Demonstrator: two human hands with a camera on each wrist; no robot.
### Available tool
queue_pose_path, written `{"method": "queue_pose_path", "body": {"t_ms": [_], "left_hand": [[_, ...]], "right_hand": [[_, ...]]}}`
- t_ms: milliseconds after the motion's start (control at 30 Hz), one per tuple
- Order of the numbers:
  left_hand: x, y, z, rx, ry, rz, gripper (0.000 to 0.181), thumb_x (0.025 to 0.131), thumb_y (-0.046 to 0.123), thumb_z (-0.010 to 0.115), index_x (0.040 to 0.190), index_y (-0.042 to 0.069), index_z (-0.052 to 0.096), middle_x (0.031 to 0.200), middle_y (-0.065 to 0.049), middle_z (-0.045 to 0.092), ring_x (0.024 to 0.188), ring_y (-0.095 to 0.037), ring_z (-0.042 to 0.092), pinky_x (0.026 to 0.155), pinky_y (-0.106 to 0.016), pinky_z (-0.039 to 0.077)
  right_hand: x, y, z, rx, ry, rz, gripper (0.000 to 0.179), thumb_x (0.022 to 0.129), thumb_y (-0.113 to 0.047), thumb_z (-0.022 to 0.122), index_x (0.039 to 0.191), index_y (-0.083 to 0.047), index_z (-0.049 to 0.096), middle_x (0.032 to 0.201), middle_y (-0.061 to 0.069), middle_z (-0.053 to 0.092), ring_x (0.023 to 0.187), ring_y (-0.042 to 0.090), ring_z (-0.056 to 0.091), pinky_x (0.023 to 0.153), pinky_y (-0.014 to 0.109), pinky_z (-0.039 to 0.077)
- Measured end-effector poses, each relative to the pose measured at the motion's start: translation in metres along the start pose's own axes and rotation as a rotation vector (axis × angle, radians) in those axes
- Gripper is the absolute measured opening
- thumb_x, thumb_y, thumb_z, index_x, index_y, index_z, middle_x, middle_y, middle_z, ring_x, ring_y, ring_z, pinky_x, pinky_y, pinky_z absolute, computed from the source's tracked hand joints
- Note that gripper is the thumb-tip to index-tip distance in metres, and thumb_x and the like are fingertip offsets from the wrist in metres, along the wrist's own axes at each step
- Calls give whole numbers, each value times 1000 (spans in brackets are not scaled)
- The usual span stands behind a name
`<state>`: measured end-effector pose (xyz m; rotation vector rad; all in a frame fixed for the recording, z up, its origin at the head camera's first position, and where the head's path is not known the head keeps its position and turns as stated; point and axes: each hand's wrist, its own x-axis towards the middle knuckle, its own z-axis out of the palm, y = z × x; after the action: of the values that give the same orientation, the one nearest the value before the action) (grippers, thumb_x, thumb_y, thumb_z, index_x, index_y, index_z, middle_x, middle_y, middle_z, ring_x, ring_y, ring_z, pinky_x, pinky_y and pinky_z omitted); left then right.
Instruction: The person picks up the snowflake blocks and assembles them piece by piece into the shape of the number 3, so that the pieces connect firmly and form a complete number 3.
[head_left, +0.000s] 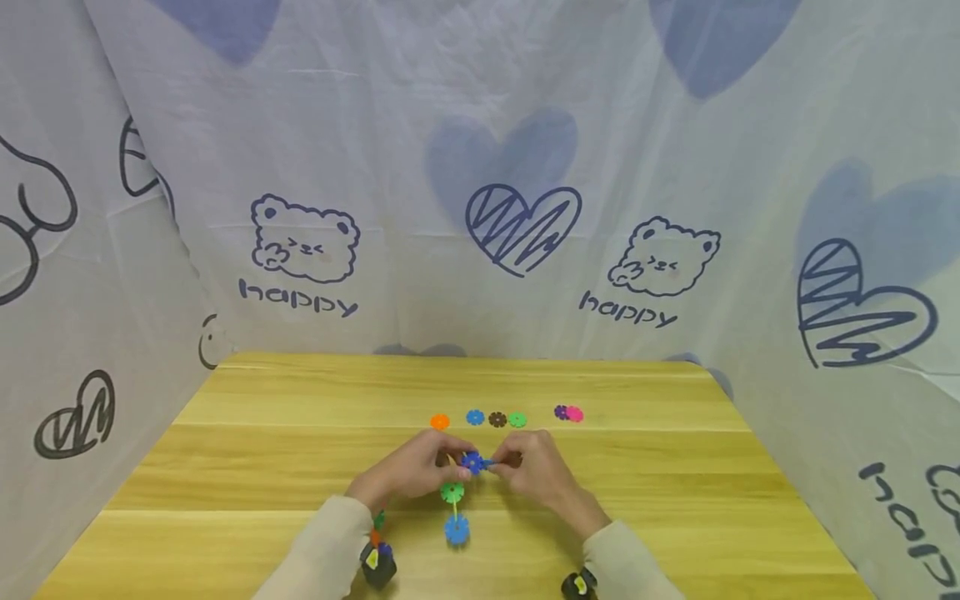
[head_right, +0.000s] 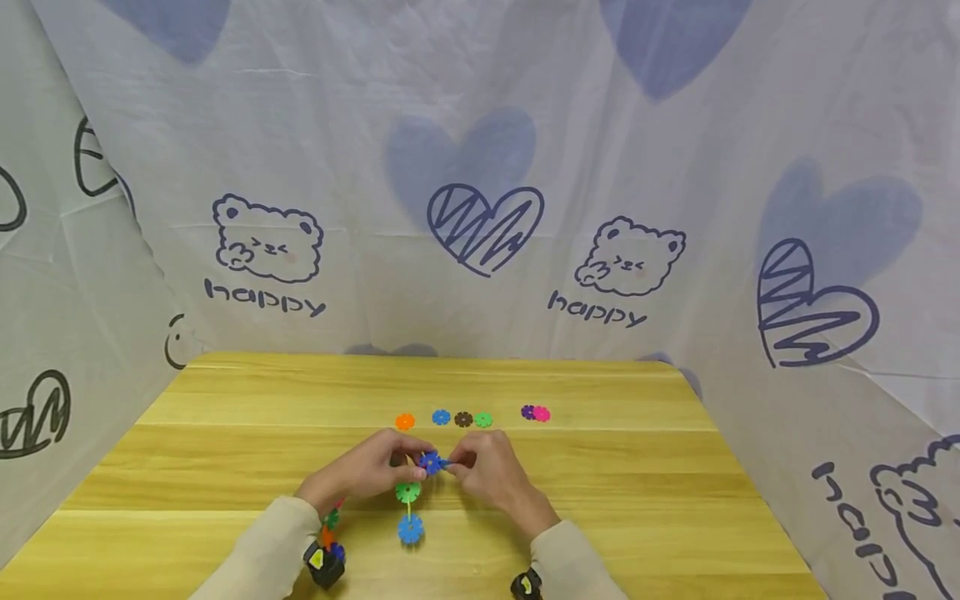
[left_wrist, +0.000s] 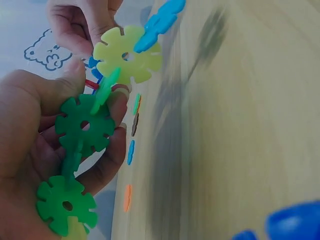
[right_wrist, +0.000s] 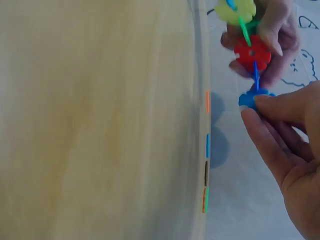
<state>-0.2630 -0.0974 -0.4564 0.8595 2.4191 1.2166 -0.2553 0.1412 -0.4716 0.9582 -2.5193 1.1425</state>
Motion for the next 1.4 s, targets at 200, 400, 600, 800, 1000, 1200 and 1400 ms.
{"method": "queue_pose_path", "body": {"t_ms": [200, 400, 600, 800, 1000, 1200, 1400], "left_hand": [[1, 0, 1, -9, -7, -5, 39, 99, 20, 71, 132, 0, 67, 103, 1, 74, 87, -11, 67, 76, -25, 57], [0, 2, 2, -23, -5, -21, 39, 99, 21, 71, 133, 3, 68, 103, 2, 74, 87, -10, 67, 78, -25, 57], [-1, 2, 1, -36, 4, -45, 40, 98, 25, 71, 134, 6, 68, 105, 2, 73, 88, -13, 65, 78, -28, 56], [-2, 0, -1, -11, 9, -18, 42, 99, 23, 70, 136, 2, 66, 109, 0, 75, 92, -12, 67, 82, -27, 57], [-3, 0, -2, 2, 13, -5, 41, 99, 22, 69, 135, 3, 66, 108, 0, 74, 90, -11, 66, 81, -26, 56], [-3, -1, -2, -39, 6, -5, 40, 101, 21, 67, 136, 1, 65, 109, -4, 77, 92, -11, 70, 85, -28, 58], [-3, -3, -3, -114, -14, 6, 41, 103, 16, 63, 138, -3, 61, 113, -13, 78, 100, -24, 76, 93, -35, 61]], "right_hand": [[1, -1, -1, -17, -19, -20, 11, 83, 9, 79, 79, -1, 76, 77, 9, 76, 65, 7, 66, 62, 16, 55], [1, 5, -1, 37, 3, -26, 12, 81, 11, 79, 80, -1, 75, 78, 11, 76, 67, 15, 70, 65, 17, 58], [0, 6, 0, 80, 4, 38, 14, 82, 9, 79, 80, -4, 74, 76, 8, 74, 65, 5, 65, 63, 18, 58], [1, 3, 4, 52, 30, 56, 17, 81, 12, 78, 79, -3, 72, 74, 8, 73, 65, 5, 65, 62, 18, 57], [1, -4, 6, -19, 52, 72, 18, 82, 10, 79, 78, -6, 70, 73, 5, 72, 64, 3, 61, 60, 17, 55], [1, -8, 7, -101, 95, -42, 21, 77, 13, 80, 75, -5, 68, 70, 6, 69, 60, 5, 58, 55, 14, 50], [2, -9, 9, -162, 131, -120, 24, 74, 16, 79, 74, -5, 66, 68, 5, 67, 59, 5, 57, 54, 11, 47]]}}
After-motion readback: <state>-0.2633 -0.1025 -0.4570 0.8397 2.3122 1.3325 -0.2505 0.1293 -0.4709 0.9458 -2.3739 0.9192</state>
